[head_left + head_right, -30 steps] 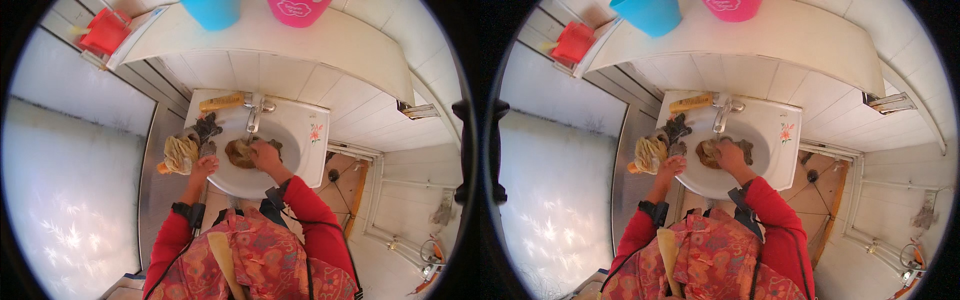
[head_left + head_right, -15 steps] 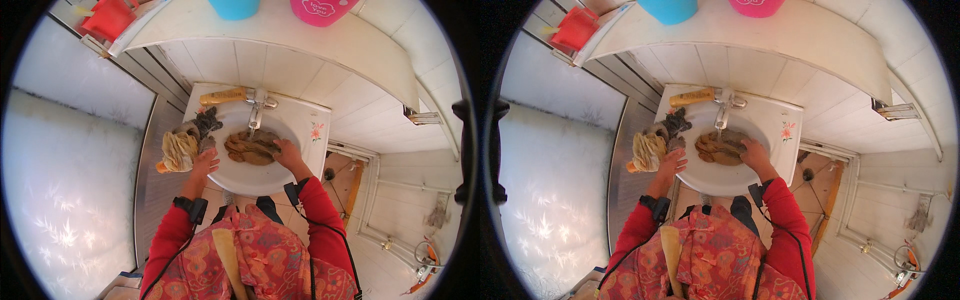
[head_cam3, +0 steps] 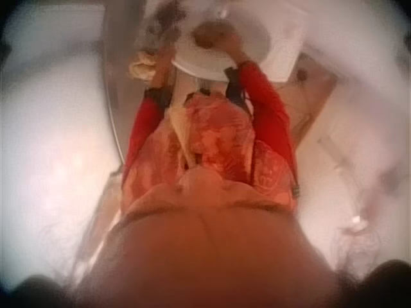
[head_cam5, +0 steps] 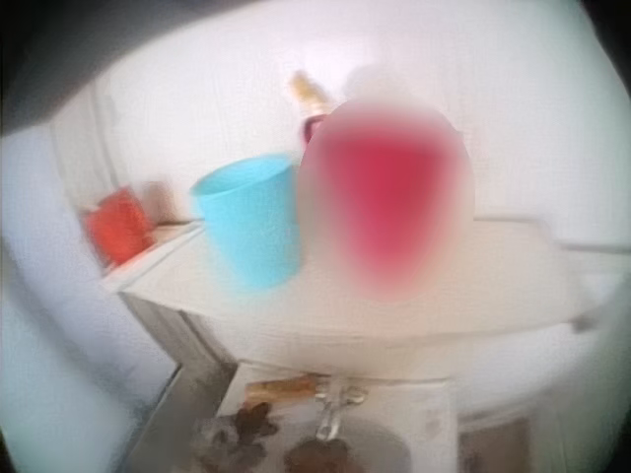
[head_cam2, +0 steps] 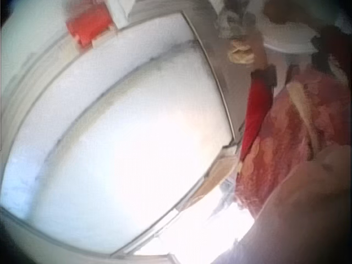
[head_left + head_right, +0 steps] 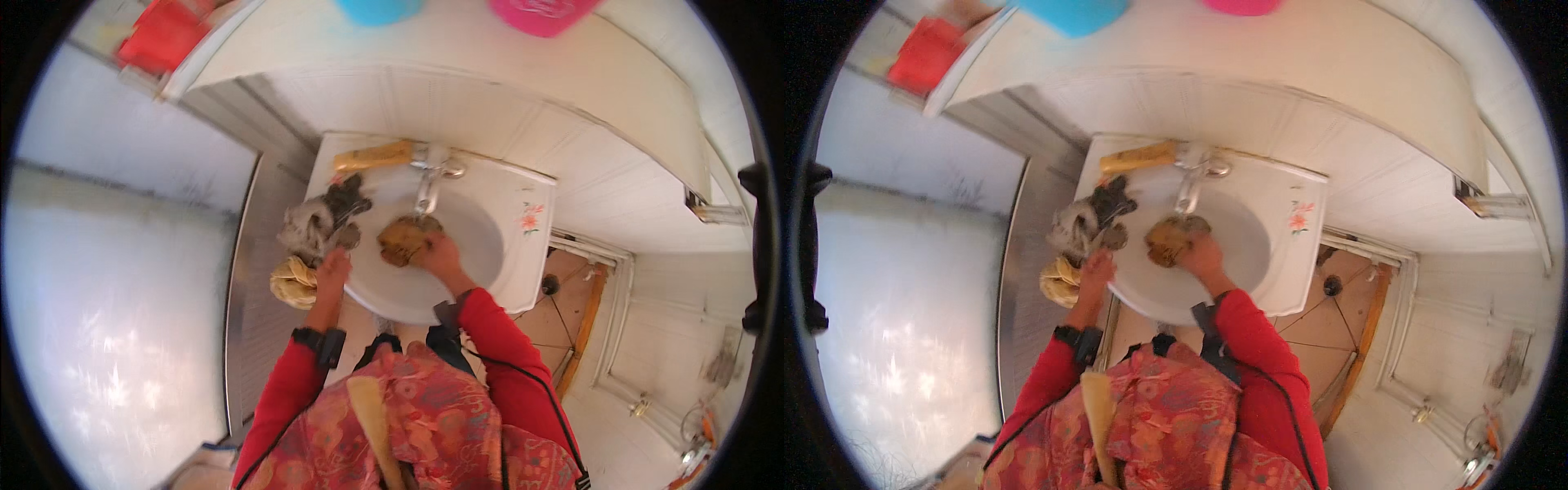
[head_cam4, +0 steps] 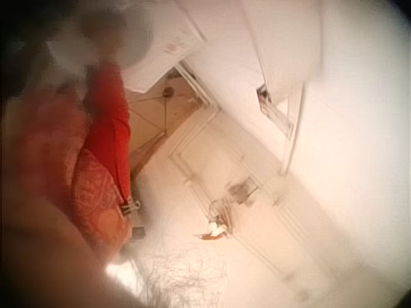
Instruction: The person cleans the floor with a cloth, then moves to a sink to rinse and wring the cloth under running water. They return to the floor to continue wiping and later wipe a nearby window frame.
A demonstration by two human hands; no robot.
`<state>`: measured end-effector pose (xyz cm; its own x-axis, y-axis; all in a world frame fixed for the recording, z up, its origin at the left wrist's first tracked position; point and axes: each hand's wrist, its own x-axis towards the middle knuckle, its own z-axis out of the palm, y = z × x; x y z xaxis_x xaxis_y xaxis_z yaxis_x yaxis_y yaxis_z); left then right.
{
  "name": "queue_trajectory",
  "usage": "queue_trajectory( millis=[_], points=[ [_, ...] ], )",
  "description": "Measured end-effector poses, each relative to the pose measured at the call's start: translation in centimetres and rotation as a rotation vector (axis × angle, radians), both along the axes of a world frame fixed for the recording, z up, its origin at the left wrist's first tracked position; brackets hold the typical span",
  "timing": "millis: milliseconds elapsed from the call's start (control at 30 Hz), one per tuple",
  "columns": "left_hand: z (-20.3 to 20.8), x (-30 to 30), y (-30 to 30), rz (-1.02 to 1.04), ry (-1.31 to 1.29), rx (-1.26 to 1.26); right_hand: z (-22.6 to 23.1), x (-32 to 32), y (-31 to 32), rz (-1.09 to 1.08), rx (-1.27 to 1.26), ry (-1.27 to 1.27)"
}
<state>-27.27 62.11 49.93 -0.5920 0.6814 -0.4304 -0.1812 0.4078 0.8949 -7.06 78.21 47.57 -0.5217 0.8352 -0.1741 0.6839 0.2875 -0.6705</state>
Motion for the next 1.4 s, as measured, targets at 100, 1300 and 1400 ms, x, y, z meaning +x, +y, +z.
queue_trajectory(
  millis=[100,1300,1400],
  points=[
    [0.6,-2.7,-1.0,0.024,0.112,0.061,2.0,1.8,1.2,-0.022,-0.156,0.379],
    [1.2,5.9,7.1,0.208,-0.760,0.240,7.2,-2.8,-5.5,-0.060,0.191,0.407],
    [0.1,5.3,6.6,0.233,-0.795,0.323,6.8,-3.3,-4.8,-0.076,0.173,0.415]
  ],
)
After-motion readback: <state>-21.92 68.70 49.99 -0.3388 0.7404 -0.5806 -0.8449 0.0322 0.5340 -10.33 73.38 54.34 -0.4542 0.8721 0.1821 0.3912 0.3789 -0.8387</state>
